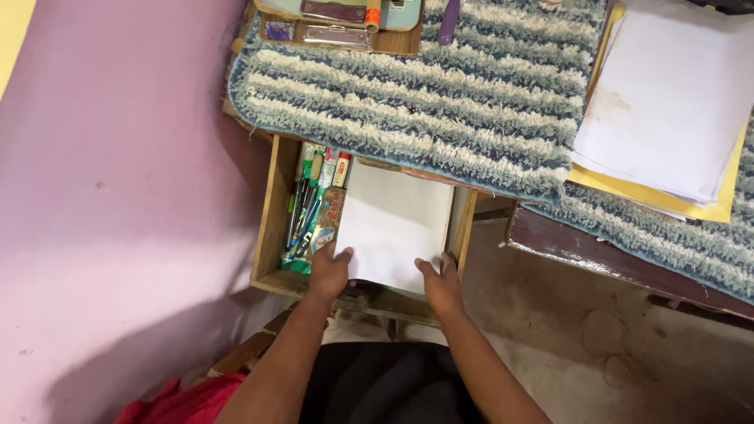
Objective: The person repeatedly takes sheets of white and yellow paper from a drawer, places them on a desk, and stacks them. The person also handles a printed document and a clear plastic sheet, placing them on the desk. Finally, the person arranges stationery items inside the drawer.
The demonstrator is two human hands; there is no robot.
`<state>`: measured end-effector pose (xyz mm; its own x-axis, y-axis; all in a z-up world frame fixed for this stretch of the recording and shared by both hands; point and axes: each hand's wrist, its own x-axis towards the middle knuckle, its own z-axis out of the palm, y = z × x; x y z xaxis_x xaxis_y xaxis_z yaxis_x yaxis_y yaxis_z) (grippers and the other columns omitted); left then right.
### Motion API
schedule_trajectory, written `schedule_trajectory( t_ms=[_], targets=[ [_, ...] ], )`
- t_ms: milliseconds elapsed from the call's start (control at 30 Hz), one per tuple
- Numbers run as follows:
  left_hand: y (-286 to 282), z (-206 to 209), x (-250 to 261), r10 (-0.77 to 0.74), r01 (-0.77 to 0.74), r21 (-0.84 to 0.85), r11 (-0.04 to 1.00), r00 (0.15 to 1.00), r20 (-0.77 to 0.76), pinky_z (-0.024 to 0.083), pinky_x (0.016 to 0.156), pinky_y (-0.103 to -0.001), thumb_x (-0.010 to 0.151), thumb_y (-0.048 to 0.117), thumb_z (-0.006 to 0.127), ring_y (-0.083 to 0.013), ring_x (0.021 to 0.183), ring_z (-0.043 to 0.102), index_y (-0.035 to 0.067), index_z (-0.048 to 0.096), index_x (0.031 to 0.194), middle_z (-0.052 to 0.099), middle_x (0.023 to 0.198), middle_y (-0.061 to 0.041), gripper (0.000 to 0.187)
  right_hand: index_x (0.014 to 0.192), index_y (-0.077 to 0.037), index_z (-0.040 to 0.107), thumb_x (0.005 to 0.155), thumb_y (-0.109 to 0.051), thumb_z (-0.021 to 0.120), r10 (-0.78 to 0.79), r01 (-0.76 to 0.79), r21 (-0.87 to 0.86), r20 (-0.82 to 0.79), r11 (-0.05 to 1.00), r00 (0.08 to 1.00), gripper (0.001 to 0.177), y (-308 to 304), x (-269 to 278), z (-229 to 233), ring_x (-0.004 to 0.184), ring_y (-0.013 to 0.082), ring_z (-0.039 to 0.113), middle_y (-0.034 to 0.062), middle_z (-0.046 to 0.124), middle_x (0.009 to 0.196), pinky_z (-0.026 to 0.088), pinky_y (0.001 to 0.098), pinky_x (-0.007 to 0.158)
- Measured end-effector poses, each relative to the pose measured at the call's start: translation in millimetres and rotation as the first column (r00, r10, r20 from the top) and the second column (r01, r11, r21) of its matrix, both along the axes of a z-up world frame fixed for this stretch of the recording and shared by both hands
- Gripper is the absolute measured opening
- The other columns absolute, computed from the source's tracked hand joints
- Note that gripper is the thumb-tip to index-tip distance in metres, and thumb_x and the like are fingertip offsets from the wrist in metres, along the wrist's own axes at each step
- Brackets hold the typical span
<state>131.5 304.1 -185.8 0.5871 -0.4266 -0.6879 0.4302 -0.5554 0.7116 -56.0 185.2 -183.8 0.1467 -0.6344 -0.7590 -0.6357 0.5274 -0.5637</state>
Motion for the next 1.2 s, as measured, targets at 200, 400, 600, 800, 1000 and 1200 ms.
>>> schedule_trajectory(
  t_ms=[200, 400, 600, 800, 1000, 1200],
  targets=[
    [20.5, 34.4, 0.7, 0.046, -0.045, 0.099, 0.994, 0.999, -0.012, 0.047, 0.049, -0.033, 0.097, 0.018, 0.060, -0.0169, 0.065, 0.062, 0.000, 0.065, 0.120, 0.070, 0.087, -0.010, 0.029, 0.157, -0.003, 0.033, 0.088, -0.035, 0.072, -0.051, 0.048, 0.033, 0.126, 0.998, 0.991, 0.085, -2.6, -7.5, -4.7, 0.143, 0.0267, 0.047, 0.0161, 0.046, 0.156, 0.036, 0.0363, 0.116],
    [37.3, 47.6, -16.1, 0.107, -0.107, 0.076, 0.991, 0.994, 0.011, 0.052, 0.064, -0.034, 0.094, 0.017, 0.062, -0.0190, 0.076, 0.067, -0.003, 0.064, 0.124, 0.073, 0.097, -0.014, 0.035, 0.150, -0.004, 0.047, 0.088, -0.019, 0.069, -0.066, 0.049, 0.117, 0.141, 0.992, 0.988, 0.067, -2.2, -12.6, 27.5, 0.124, 0.0246, 0.062, 0.0151, 0.064, 0.138, 0.047, 0.0369, 0.106],
    [37.4, 63.3, -37.5, 0.059, -0.061, 0.026, 0.998, 0.996, 0.063, 0.056, 0.075, -0.032, 0.090, 0.014, 0.067, -0.0183, 0.086, 0.072, -0.009, 0.059, 0.125, 0.074, 0.104, -0.015, 0.042, 0.141, -0.005, 0.055, 0.086, -0.011, 0.065, -0.184, 0.152, 0.184, 0.168, 0.971, 0.969, 0.056, -6.0, -26.9, 43.1, 0.110, 0.0258, 0.067, 0.0145, 0.068, 0.125, 0.055, 0.0405, 0.093],
    [26.7, 101.0, -51.4, 0.027, -0.027, 0.021, 0.999, 0.999, -0.031, 0.049, 0.043, -0.035, 0.087, 0.006, 0.066, -0.0242, 0.061, 0.066, -0.008, 0.049, 0.132, 0.071, 0.096, -0.025, 0.050, 0.136, -0.002, 0.062, 0.086, -0.012, 0.063, -0.153, 0.132, 0.113, 0.196, 0.985, 0.969, 0.051, -10.8, -42.9, 46.9, 0.105, 0.0270, 0.069, 0.0165, 0.072, 0.118, 0.053, 0.0379, 0.089],
    [28.5, 121.9, -61.8, -0.037, 0.036, -0.026, 0.999, 0.999, -0.012, 0.048, 0.040, -0.034, 0.087, 0.004, 0.064, -0.0210, 0.061, 0.066, -0.003, 0.044, 0.136, 0.070, 0.098, -0.020, 0.054, 0.135, -0.002, 0.064, 0.089, -0.017, 0.067, -0.080, 0.071, 0.060, 0.160, 0.996, 0.984, 0.048, -14.8, -52.1, 65.5, 0.102, 0.0240, 0.071, 0.0145, 0.074, 0.117, 0.054, 0.0359, 0.088],
    [29.3, 144.4, -68.3, -0.183, 0.181, 0.037, 0.983, 0.981, 0.066, 0.049, 0.038, -0.033, 0.086, 0.003, 0.063, -0.0227, 0.061, 0.067, 0.001, 0.043, 0.140, 0.070, 0.101, -0.019, 0.057, 0.129, 0.002, 0.068, 0.090, -0.014, 0.068, -0.035, 0.024, 0.049, 0.236, 0.999, 0.971, 0.043, -22.5, -66.8, 80.4, 0.093, 0.0242, 0.074, 0.0155, 0.077, 0.108, 0.056, 0.0359, 0.081]
  ],
)
